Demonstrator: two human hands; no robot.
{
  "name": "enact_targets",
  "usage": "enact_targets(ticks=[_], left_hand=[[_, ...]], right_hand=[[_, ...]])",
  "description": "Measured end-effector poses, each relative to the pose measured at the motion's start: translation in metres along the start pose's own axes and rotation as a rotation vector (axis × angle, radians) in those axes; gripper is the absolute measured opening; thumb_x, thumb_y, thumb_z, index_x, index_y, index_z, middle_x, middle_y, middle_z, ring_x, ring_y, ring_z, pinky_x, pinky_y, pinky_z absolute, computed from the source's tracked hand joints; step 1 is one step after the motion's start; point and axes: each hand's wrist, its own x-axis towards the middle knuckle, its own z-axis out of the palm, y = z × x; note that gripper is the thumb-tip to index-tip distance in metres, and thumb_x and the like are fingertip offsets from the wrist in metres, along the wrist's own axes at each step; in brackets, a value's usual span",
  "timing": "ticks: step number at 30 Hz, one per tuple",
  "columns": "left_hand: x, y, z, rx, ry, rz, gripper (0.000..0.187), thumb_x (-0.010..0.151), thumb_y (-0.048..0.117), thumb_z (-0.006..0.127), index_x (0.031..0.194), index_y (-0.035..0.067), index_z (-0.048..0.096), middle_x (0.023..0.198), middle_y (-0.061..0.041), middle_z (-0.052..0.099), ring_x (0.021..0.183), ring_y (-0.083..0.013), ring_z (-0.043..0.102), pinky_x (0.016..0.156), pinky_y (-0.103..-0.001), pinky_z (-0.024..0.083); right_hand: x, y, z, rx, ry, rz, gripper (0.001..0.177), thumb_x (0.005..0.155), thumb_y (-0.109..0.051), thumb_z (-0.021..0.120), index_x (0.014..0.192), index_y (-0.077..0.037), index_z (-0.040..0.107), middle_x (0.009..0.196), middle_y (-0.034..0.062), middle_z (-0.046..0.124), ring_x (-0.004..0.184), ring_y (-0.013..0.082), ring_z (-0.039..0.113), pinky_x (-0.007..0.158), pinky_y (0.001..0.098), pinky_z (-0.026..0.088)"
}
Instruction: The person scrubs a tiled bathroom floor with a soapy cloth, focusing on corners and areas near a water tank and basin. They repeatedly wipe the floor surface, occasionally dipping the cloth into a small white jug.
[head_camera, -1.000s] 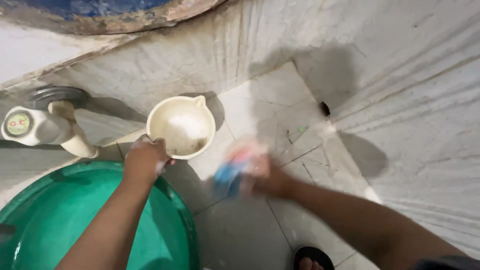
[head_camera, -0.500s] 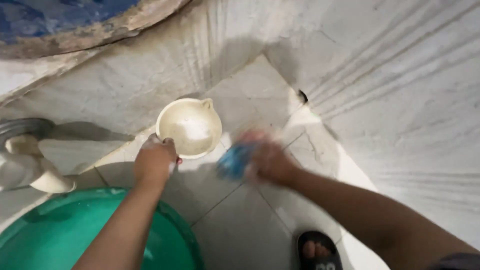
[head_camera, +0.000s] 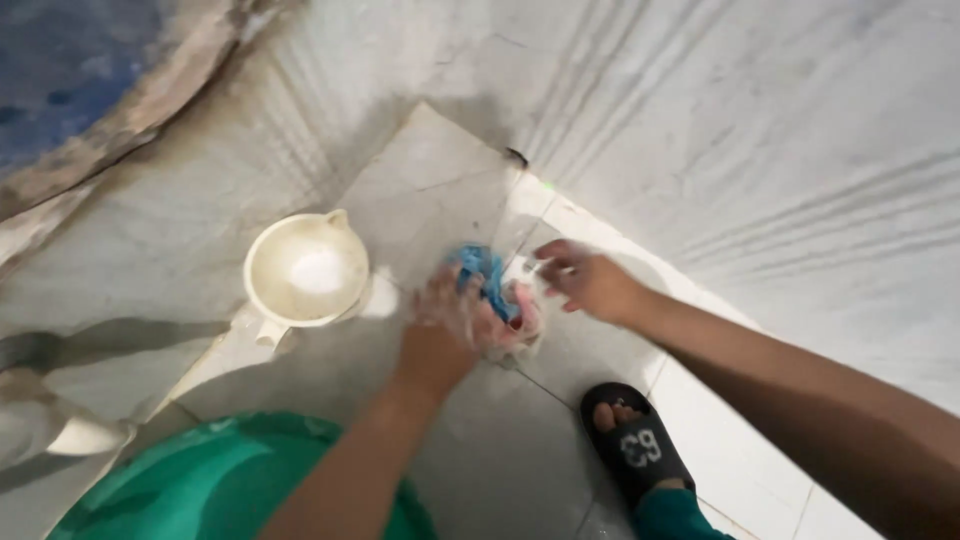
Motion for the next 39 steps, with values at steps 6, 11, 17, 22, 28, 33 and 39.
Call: enact_targets(ticks=[6, 11, 17, 22, 28, 33, 39], left_hand=[[0.0, 0.067, 0.053, -0.194, -0.306, -0.539, 0.124, 0.055, 0.076, 0.081, 0.16, 0.026, 0.038, 0.166, -0.024, 0.025, 0.151, -0.0515, 0.019, 0.126, -0.06, 0.012], [0.032, 0.087, 0.09, -0.259, -0.178, -0.006, 0.082, 0.059, 0.071, 0.074, 0.131, 0.033, 0.067, 0.135, -0.01, 0.065, 0.136, -0.0557, 0.044, 0.109, -0.072, 0.026], [0.031, 0.038, 0.1, -0.181, -0.198, 0.241, 0.041, 0.094, 0.048, 0.058, 0.128, 0.029, 0.071, 0.137, -0.009, 0.066, 0.134, -0.0496, 0.051, 0.105, -0.077, 0.03], [0.042, -0.064, 0.134, 0.444, 0.18, -0.133, 0.059, 0.095, 0.054, 0.063, 0.12, 0.001, 0.072, 0.124, -0.033, 0.067, 0.108, -0.0604, 0.063, 0.083, -0.078, 0.043], [0.046, 0.103, 0.11, -0.044, 0.231, 0.142, 0.04, 0.094, 0.032, 0.059, 0.114, 0.001, 0.072, 0.12, -0.028, 0.066, 0.112, -0.0536, 0.061, 0.088, -0.071, 0.046], [0.042, 0.06, 0.089, -0.312, 0.184, 0.269, 0.038, 0.094, 0.02, 0.058, 0.12, -0.003, 0.073, 0.106, -0.022, 0.071, 0.093, -0.0373, 0.064, 0.119, -0.07, 0.028], [0.008, -0.073, 0.141, 0.078, -0.634, -0.565, 0.057, 0.107, 0.054, 0.03, 0.162, 0.039, 0.031, 0.174, -0.003, 0.019, 0.161, -0.0312, 0.007, 0.125, -0.062, 0.007]], right_hand=[[-0.069, 0.037, -0.083, 0.093, 0.188, 0.144, 0.03, 0.091, -0.029, 0.072, 0.117, -0.015, 0.075, 0.107, 0.0129, 0.079, 0.095, 0.022, 0.079, 0.076, 0.031, 0.065], [-0.102, -0.002, -0.098, -0.44, 0.321, 0.094, 0.03, 0.096, -0.042, 0.062, 0.121, -0.028, 0.072, 0.109, 0.0084, 0.079, 0.107, 0.0341, 0.073, 0.099, 0.0476, 0.055], [-0.071, 0.006, -0.064, -0.467, 0.291, -0.134, 0.025, 0.096, -0.026, 0.064, 0.12, -0.02, 0.071, 0.108, 0.0075, 0.077, 0.107, 0.0279, 0.074, 0.093, 0.0451, 0.059], [-0.066, 0.022, -0.078, -0.372, 0.352, -0.065, 0.027, 0.097, -0.029, 0.063, 0.122, -0.022, 0.07, 0.111, 0.0106, 0.077, 0.109, 0.0328, 0.072, 0.095, 0.0461, 0.057], [-0.035, 0.08, -0.065, -0.471, 0.361, 0.01, 0.025, 0.099, -0.031, 0.06, 0.119, -0.022, 0.071, 0.104, 0.0121, 0.077, 0.103, 0.0354, 0.073, 0.091, 0.0478, 0.058], [-0.036, 0.088, -0.061, -0.535, 0.315, 0.039, 0.026, 0.098, -0.031, 0.061, 0.118, -0.019, 0.071, 0.104, 0.011, 0.077, 0.101, 0.0339, 0.074, 0.087, 0.0469, 0.06], [-0.037, 0.117, -0.059, -0.446, 0.325, 0.086, 0.031, 0.099, -0.034, 0.062, 0.122, -0.015, 0.07, 0.105, 0.0158, 0.077, 0.101, 0.0383, 0.073, 0.088, 0.0499, 0.058]])
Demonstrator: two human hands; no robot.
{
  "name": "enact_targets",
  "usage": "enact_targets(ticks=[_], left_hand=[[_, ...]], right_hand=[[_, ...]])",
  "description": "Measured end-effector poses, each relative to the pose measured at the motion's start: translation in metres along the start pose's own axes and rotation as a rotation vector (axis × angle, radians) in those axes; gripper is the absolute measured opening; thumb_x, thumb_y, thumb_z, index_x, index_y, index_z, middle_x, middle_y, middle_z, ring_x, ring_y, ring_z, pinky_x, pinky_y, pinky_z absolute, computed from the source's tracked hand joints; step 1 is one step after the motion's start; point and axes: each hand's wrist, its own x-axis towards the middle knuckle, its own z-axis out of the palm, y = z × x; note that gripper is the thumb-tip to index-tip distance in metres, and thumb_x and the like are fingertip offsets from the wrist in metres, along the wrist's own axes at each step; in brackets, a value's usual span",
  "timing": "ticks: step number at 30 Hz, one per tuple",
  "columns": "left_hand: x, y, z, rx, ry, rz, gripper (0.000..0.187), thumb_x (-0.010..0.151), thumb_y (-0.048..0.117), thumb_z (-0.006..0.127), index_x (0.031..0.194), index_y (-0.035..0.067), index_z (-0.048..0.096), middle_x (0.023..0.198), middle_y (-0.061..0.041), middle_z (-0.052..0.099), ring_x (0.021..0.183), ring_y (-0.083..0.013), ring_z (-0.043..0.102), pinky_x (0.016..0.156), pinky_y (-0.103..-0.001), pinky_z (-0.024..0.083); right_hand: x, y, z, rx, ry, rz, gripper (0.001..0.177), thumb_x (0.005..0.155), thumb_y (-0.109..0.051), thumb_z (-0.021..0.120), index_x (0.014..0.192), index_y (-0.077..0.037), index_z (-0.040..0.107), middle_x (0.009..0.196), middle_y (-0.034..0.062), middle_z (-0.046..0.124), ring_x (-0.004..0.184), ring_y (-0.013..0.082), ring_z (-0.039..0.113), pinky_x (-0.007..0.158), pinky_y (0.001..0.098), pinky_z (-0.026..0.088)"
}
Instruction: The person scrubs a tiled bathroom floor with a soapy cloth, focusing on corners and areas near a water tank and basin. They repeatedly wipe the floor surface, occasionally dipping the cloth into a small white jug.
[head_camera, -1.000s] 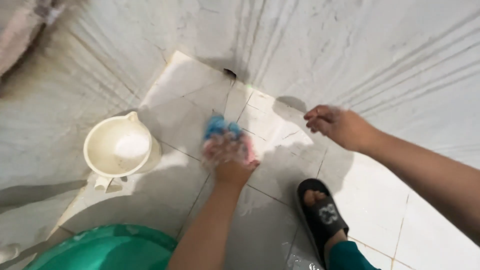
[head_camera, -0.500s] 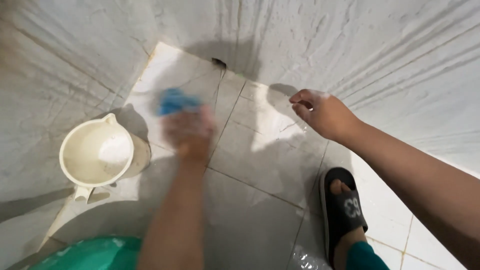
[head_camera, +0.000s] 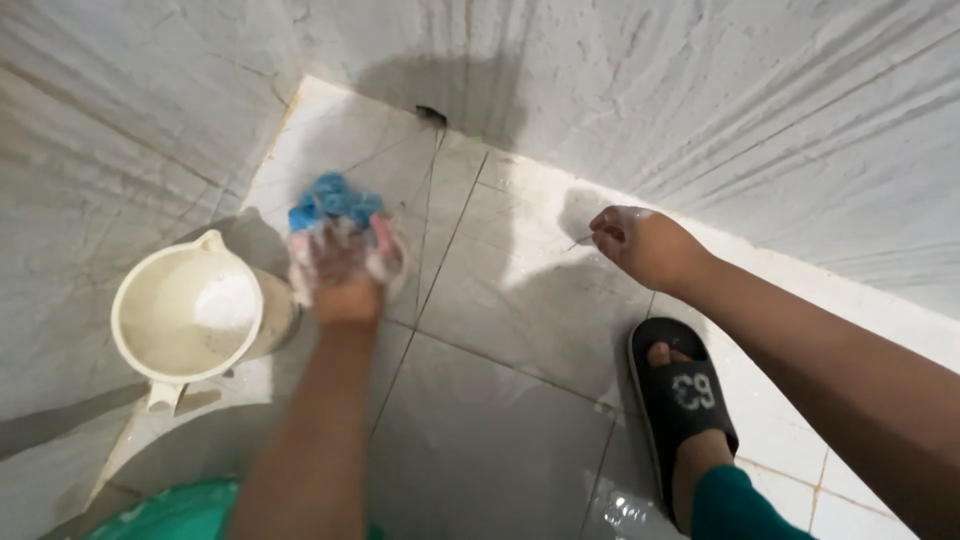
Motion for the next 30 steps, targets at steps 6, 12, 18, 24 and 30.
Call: enact_targets(ticks=[6, 12, 18, 24, 30], left_hand=[[-0.143, 0.106, -0.033, -0.132, 0.677, 0.737, 0.043, 0.096, 0.018, 0.051, 0.131, -0.004, 0.063, 0.134, -0.032, 0.06, 0.129, -0.0627, 0.05, 0.104, -0.078, 0.035], [-0.108, 0.024, -0.003, -0.049, 0.505, 0.575, 0.059, 0.095, 0.018, 0.046, 0.151, 0.001, 0.049, 0.152, -0.03, 0.049, 0.141, -0.0517, 0.045, 0.112, -0.065, 0.034], [-0.052, 0.05, 0.031, -0.008, 0.865, 0.199, 0.07, 0.098, 0.059, 0.05, 0.142, 0.006, 0.06, 0.149, -0.027, 0.051, 0.136, -0.0553, 0.045, 0.104, -0.078, 0.027], [-0.095, 0.123, -0.033, -0.299, 0.314, 0.687, 0.056, 0.093, 0.051, 0.05, 0.133, 0.016, 0.067, 0.16, -0.011, 0.045, 0.153, -0.039, 0.029, 0.115, -0.08, 0.011], [0.036, 0.035, -0.029, 0.364, 0.684, 0.103, 0.055, 0.107, 0.002, 0.029, 0.16, -0.008, 0.037, 0.161, -0.031, 0.04, 0.15, -0.0464, 0.032, 0.117, -0.066, 0.022]], right_hand=[[0.016, -0.024, 0.039, 0.046, -0.075, -0.056, 0.035, 0.1, -0.039, 0.059, 0.121, -0.013, 0.069, 0.109, 0.0133, 0.076, 0.105, 0.035, 0.073, 0.088, 0.0479, 0.058], [0.01, -0.073, 0.033, -0.056, -0.092, -0.123, 0.034, 0.099, -0.034, 0.059, 0.122, -0.012, 0.071, 0.106, 0.014, 0.076, 0.102, 0.036, 0.073, 0.088, 0.0483, 0.058], [0.014, -0.045, 0.068, 0.0, -0.09, -0.075, 0.032, 0.101, -0.035, 0.057, 0.124, -0.015, 0.069, 0.104, 0.0133, 0.076, 0.103, 0.0364, 0.073, 0.087, 0.0481, 0.057], [0.005, 0.028, 0.173, -0.645, 0.354, -0.874, 0.023, 0.083, -0.027, 0.061, 0.065, -0.017, 0.07, 0.057, 0.0048, 0.064, 0.053, 0.0282, 0.063, 0.051, 0.0454, 0.051], [-0.045, -0.124, 0.059, -0.942, -0.769, -0.173, 0.096, 0.1, -0.048, 0.056, 0.164, 0.0, 0.004, 0.161, 0.0445, 0.01, 0.147, 0.0611, 0.022, 0.114, 0.0542, 0.039]])
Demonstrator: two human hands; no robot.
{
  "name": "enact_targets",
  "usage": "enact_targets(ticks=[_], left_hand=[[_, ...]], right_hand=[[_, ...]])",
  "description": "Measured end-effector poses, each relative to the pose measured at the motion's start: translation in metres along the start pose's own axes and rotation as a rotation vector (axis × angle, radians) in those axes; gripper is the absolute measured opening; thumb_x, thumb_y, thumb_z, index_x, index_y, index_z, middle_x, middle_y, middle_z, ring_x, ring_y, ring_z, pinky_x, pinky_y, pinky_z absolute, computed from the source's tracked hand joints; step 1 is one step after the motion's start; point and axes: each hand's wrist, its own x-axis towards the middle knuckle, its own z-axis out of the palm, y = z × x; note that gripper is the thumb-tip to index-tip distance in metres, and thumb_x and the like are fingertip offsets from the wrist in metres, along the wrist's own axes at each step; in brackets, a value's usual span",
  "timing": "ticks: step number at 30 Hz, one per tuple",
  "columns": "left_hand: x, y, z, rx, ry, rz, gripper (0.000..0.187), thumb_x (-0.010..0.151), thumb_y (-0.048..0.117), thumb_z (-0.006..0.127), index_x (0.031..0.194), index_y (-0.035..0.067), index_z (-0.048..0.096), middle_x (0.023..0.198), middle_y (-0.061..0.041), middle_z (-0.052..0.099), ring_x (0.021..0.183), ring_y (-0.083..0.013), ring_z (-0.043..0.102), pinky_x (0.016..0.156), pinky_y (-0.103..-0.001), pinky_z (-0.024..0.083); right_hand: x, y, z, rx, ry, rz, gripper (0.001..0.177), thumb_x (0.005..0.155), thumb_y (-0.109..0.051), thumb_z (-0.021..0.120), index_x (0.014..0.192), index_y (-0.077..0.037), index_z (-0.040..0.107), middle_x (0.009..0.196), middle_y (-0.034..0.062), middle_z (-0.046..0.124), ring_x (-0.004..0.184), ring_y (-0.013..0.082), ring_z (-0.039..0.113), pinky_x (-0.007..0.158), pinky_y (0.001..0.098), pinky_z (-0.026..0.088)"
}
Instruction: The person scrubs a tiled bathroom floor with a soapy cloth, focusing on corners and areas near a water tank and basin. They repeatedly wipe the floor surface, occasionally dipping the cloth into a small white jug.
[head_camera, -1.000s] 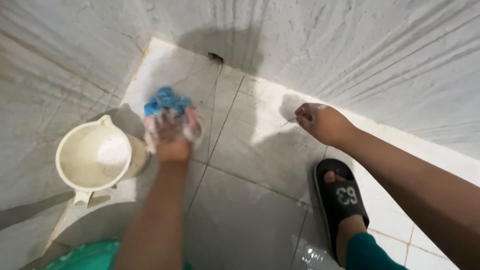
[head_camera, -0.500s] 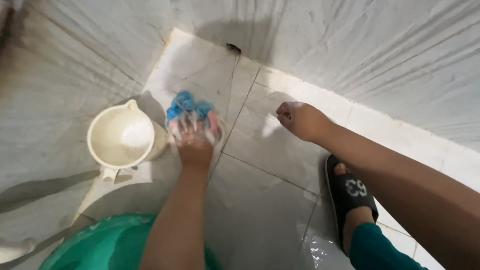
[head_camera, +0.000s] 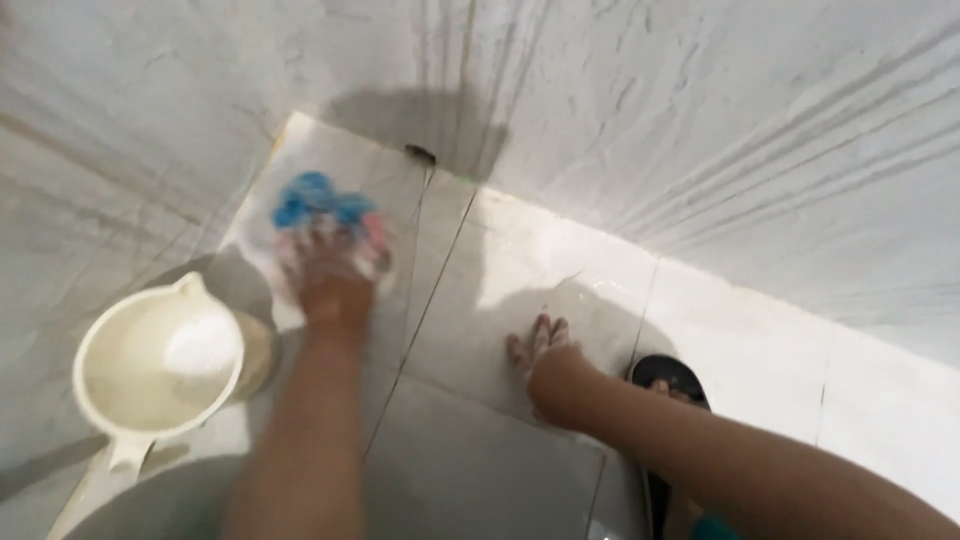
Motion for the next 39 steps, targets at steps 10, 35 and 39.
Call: enact_targets(ticks=[10, 35, 39], left_hand=[[-0.016, 0.192, -0.079, -0.895, 0.14, 0.32, 0.052, 0.087, 0.045, 0.06, 0.126, 0.011, 0.066, 0.13, -0.016, 0.066, 0.129, -0.0345, 0.061, 0.114, -0.059, 0.037], [0.031, 0.141, -0.012, -0.496, -0.011, 0.177, 0.091, 0.083, 0.06, 0.074, 0.139, -0.011, 0.057, 0.131, -0.036, 0.063, 0.127, -0.0478, 0.061, 0.105, -0.06, 0.049], [-0.025, 0.2, -0.072, -0.806, 0.053, 0.453, 0.053, 0.087, 0.041, 0.058, 0.134, 0.019, 0.07, 0.141, -0.012, 0.065, 0.134, -0.0355, 0.056, 0.108, -0.07, 0.041]], right_hand=[[-0.003, 0.039, 0.024, 0.195, 0.056, -0.176, 0.076, 0.1, -0.047, 0.053, 0.159, -0.008, 0.025, 0.151, 0.0292, 0.04, 0.139, 0.0514, 0.039, 0.111, 0.0573, 0.041], [0.01, 0.157, 0.077, 1.002, 0.621, 0.038, 0.042, 0.097, -0.043, 0.057, 0.126, -0.015, 0.068, 0.114, 0.0186, 0.076, 0.113, 0.0426, 0.069, 0.1, 0.0573, 0.053], [0.026, 0.153, 0.066, 1.123, 0.669, 0.06, 0.04, 0.096, -0.047, 0.058, 0.123, -0.02, 0.07, 0.114, 0.0155, 0.077, 0.114, 0.0395, 0.069, 0.097, 0.053, 0.054]])
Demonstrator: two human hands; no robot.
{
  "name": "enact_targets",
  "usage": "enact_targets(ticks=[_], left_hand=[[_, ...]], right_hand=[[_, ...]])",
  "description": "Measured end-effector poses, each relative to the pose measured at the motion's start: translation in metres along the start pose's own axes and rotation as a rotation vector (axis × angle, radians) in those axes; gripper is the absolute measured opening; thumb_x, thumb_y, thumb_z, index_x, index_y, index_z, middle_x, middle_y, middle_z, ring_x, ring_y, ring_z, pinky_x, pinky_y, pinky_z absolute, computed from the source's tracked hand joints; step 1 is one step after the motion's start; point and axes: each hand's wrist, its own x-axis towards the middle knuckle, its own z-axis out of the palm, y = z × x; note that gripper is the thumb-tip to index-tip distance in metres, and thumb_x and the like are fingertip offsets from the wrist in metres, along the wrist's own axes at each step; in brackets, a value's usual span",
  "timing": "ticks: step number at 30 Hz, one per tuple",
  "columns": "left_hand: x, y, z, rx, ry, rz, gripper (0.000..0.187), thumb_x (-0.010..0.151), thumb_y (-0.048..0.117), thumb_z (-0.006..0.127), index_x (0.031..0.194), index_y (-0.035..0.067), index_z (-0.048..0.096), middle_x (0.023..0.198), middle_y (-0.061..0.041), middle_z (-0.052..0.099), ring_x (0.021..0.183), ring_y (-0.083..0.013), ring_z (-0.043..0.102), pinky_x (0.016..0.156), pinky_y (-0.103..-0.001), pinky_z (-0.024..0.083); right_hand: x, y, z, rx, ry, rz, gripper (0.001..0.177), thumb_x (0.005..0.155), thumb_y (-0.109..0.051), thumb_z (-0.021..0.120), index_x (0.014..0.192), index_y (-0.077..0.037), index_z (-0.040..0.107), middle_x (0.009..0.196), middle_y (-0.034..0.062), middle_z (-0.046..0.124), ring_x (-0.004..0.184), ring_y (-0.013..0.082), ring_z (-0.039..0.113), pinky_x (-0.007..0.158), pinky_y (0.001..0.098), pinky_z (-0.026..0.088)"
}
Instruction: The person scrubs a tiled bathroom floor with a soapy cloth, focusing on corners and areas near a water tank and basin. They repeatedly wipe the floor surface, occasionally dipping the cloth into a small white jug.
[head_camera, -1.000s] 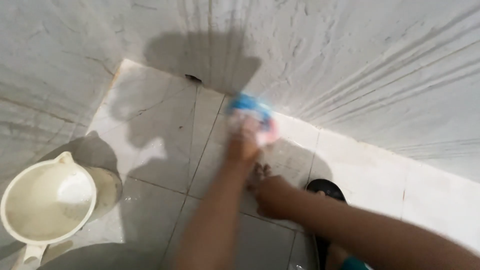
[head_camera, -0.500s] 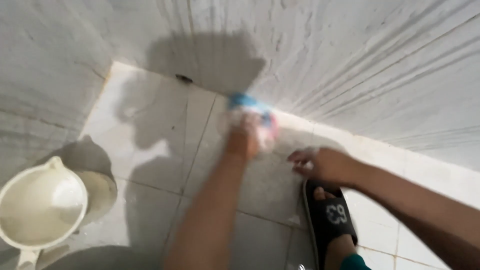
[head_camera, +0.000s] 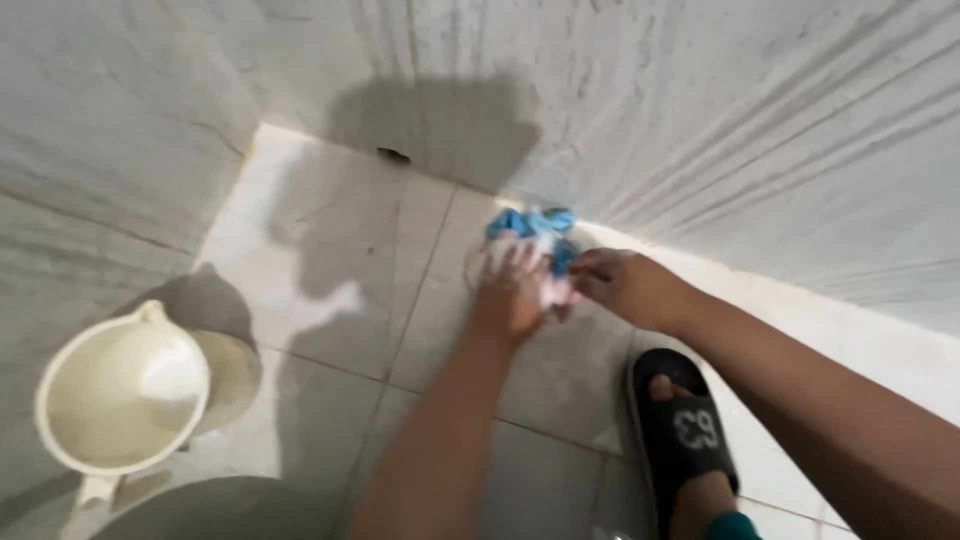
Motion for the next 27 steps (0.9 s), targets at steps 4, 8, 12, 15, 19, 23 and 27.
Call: enact_targets(ticks=[4, 8, 12, 15, 19, 23, 27], left_hand=[[0.007, -0.101, 0.055, 0.033, -0.035, -0.225, 0.064, 0.096, 0.049, 0.054, 0.147, 0.01, 0.056, 0.151, -0.019, 0.054, 0.139, -0.0417, 0.051, 0.111, -0.069, 0.036], [-0.016, -0.111, 0.008, 0.317, 0.07, -0.169, 0.059, 0.092, 0.031, 0.05, 0.144, 0.005, 0.058, 0.148, -0.02, 0.057, 0.136, -0.0422, 0.053, 0.101, -0.069, 0.042], [-0.061, -0.046, -0.054, 0.062, 0.022, 0.087, 0.047, 0.096, 0.036, 0.051, 0.136, 0.016, 0.064, 0.138, -0.014, 0.064, 0.13, -0.0388, 0.059, 0.102, -0.068, 0.044], [-0.046, -0.094, -0.038, 0.013, -0.263, -0.016, 0.058, 0.096, 0.033, 0.047, 0.151, 0.015, 0.051, 0.147, -0.019, 0.056, 0.139, -0.0471, 0.048, 0.102, -0.071, 0.043], [-0.014, -0.145, 0.043, 0.181, -0.213, -0.242, 0.053, 0.1, 0.044, 0.046, 0.151, 0.031, 0.052, 0.157, -0.007, 0.049, 0.144, -0.0357, 0.044, 0.107, -0.066, 0.036], [-0.065, -0.111, -0.025, 0.096, -0.188, -0.043, 0.055, 0.094, 0.035, 0.052, 0.148, 0.023, 0.056, 0.147, -0.013, 0.058, 0.137, -0.0364, 0.053, 0.109, -0.066, 0.039], [-0.055, -0.073, -0.162, -0.015, -0.987, -0.201, 0.064, 0.098, 0.047, 0.04, 0.159, 0.029, 0.031, 0.169, -0.006, 0.023, 0.155, -0.0382, 0.02, 0.114, -0.072, 0.028]], right_hand=[[-0.024, -0.019, -0.005, -0.035, -0.02, 0.016, 0.037, 0.096, -0.045, 0.062, 0.123, -0.021, 0.07, 0.114, 0.0099, 0.078, 0.11, 0.036, 0.072, 0.095, 0.05, 0.055], [-0.013, -0.004, 0.006, -0.012, -0.017, 0.069, 0.041, 0.096, -0.046, 0.061, 0.125, -0.019, 0.071, 0.117, 0.011, 0.078, 0.114, 0.0371, 0.071, 0.099, 0.05, 0.054], [-0.001, -0.008, 0.02, 0.066, -0.019, 0.063, 0.04, 0.098, -0.044, 0.058, 0.126, -0.018, 0.07, 0.12, 0.0133, 0.076, 0.117, 0.0382, 0.068, 0.1, 0.0518, 0.053], [-0.013, -0.029, 0.033, 0.016, -0.044, 0.026, 0.04, 0.097, -0.045, 0.059, 0.127, -0.02, 0.069, 0.118, 0.0106, 0.077, 0.113, 0.0342, 0.071, 0.099, 0.0477, 0.054], [0.002, -0.039, 0.03, 0.033, -0.095, 0.031, 0.041, 0.098, -0.041, 0.057, 0.129, -0.017, 0.067, 0.122, 0.0152, 0.075, 0.116, 0.0398, 0.069, 0.101, 0.0509, 0.053], [0.009, -0.02, 0.035, 0.02, -0.092, 0.034, 0.042, 0.1, -0.043, 0.055, 0.127, -0.013, 0.067, 0.115, 0.0188, 0.075, 0.112, 0.0413, 0.07, 0.096, 0.0533, 0.053], [-0.003, -0.034, 0.03, 0.033, -0.105, 0.058, 0.043, 0.096, -0.046, 0.057, 0.127, -0.017, 0.067, 0.114, 0.0173, 0.076, 0.111, 0.0423, 0.07, 0.094, 0.0537, 0.054]])
